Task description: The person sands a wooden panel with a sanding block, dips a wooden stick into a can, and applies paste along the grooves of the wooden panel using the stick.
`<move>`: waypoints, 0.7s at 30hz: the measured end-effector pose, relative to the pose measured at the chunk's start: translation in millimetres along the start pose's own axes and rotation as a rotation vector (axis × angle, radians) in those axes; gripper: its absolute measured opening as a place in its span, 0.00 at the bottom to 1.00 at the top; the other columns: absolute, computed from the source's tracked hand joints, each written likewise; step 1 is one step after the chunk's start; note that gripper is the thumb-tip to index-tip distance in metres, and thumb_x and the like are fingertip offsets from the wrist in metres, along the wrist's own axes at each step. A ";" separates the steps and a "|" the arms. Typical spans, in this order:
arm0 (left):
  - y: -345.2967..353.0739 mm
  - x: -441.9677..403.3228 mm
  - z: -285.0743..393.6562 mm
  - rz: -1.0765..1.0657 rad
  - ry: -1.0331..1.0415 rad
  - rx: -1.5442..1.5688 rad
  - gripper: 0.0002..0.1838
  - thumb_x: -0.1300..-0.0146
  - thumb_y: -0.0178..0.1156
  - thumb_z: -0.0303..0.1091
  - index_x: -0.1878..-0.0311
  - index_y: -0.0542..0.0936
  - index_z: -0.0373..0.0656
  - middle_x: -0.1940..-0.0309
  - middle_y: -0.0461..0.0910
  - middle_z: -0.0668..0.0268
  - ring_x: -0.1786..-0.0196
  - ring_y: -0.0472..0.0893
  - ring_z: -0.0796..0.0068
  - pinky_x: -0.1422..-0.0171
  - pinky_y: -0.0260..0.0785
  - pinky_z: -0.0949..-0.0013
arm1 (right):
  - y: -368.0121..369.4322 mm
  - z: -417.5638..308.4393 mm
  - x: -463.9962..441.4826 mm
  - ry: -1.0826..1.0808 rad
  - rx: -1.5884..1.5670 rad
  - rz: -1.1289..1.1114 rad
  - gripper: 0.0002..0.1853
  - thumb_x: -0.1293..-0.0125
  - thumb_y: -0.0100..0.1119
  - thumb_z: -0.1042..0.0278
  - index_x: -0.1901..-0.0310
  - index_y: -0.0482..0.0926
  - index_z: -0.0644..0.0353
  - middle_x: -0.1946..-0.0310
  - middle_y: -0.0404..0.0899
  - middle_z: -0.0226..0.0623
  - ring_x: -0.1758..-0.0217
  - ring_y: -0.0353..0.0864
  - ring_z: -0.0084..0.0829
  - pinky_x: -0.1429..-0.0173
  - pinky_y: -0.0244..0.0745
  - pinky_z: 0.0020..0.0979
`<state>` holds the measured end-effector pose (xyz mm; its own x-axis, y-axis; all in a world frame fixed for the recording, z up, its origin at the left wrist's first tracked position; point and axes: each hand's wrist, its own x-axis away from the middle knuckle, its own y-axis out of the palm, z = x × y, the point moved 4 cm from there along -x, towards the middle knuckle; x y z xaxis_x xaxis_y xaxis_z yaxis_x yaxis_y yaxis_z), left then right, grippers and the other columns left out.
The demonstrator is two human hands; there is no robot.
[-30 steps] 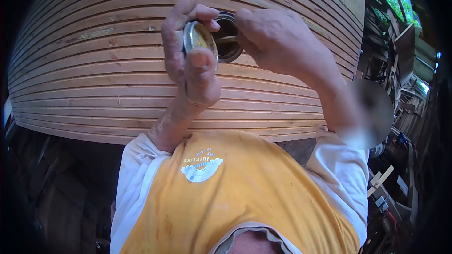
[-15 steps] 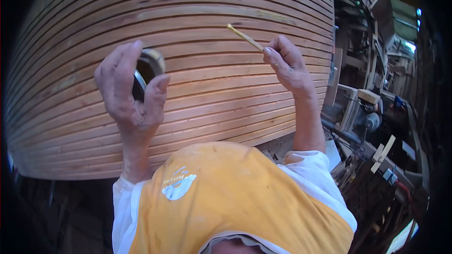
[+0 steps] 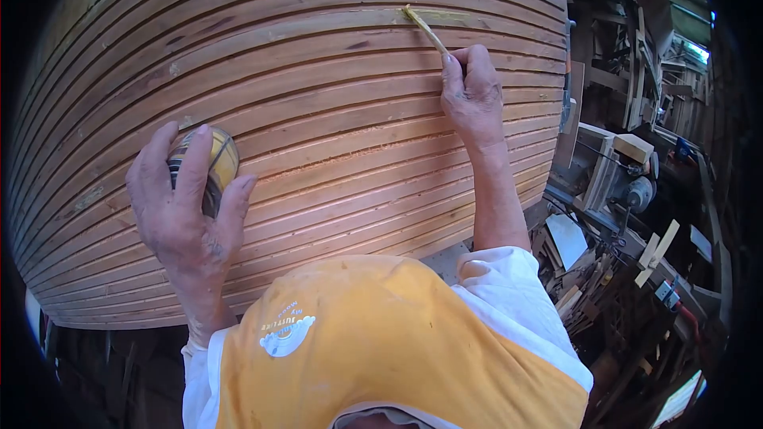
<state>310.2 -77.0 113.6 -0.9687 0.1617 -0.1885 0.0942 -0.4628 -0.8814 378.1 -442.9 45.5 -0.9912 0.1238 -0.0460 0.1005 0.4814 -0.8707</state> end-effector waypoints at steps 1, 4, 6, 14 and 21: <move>0.1 -0.3 -0.2 -0.003 -0.005 0.008 0.33 0.52 0.82 0.37 0.39 0.87 0.45 0.36 0.80 0.53 0.38 0.78 0.48 0.34 0.72 0.49 | 0.9 -1.3 0.1 -0.014 0.026 0.002 0.07 0.25 0.64 0.69 0.59 0.77 0.61 0.69 0.82 0.46 0.66 0.84 0.49 0.60 0.78 0.46; 0.7 -0.5 -0.1 -0.001 -0.018 0.029 0.33 0.53 0.82 0.37 0.39 0.87 0.45 0.37 0.80 0.53 0.38 0.79 0.48 0.34 0.72 0.49 | -3.2 -8.9 5.7 -0.006 0.039 -0.058 0.06 0.25 0.64 0.68 0.59 0.77 0.60 0.68 0.82 0.47 0.65 0.84 0.51 0.60 0.77 0.48; 0.5 0.6 -0.5 0.008 -0.026 0.040 0.33 0.53 0.82 0.37 0.39 0.87 0.45 0.37 0.81 0.53 0.39 0.79 0.48 0.34 0.72 0.49 | -7.6 -8.0 3.2 -0.012 0.051 -0.021 0.06 0.25 0.64 0.68 0.59 0.77 0.59 0.69 0.81 0.46 0.66 0.83 0.51 0.60 0.77 0.49; 1.2 1.2 -2.6 0.022 -0.035 0.047 0.33 0.53 0.82 0.37 0.40 0.87 0.46 0.38 0.81 0.54 0.39 0.79 0.49 0.35 0.73 0.50 | 1.3 -18.9 -1.0 -0.038 0.056 -0.069 0.07 0.25 0.64 0.68 0.59 0.76 0.58 0.67 0.82 0.46 0.65 0.83 0.52 0.60 0.77 0.49; 1.6 2.5 -4.7 0.032 -0.028 0.072 0.33 0.54 0.83 0.37 0.40 0.87 0.47 0.38 0.81 0.55 0.40 0.79 0.49 0.36 0.73 0.50 | 11.1 -26.3 2.4 -0.068 0.063 -0.080 0.07 0.25 0.64 0.67 0.59 0.75 0.58 0.67 0.82 0.46 0.64 0.84 0.53 0.60 0.77 0.51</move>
<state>308.9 -73.3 109.7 -0.9716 0.1216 -0.2030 0.1095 -0.5293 -0.8413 379.1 -414.4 48.7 -0.9996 0.0272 -0.0067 0.0178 0.4319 -0.9017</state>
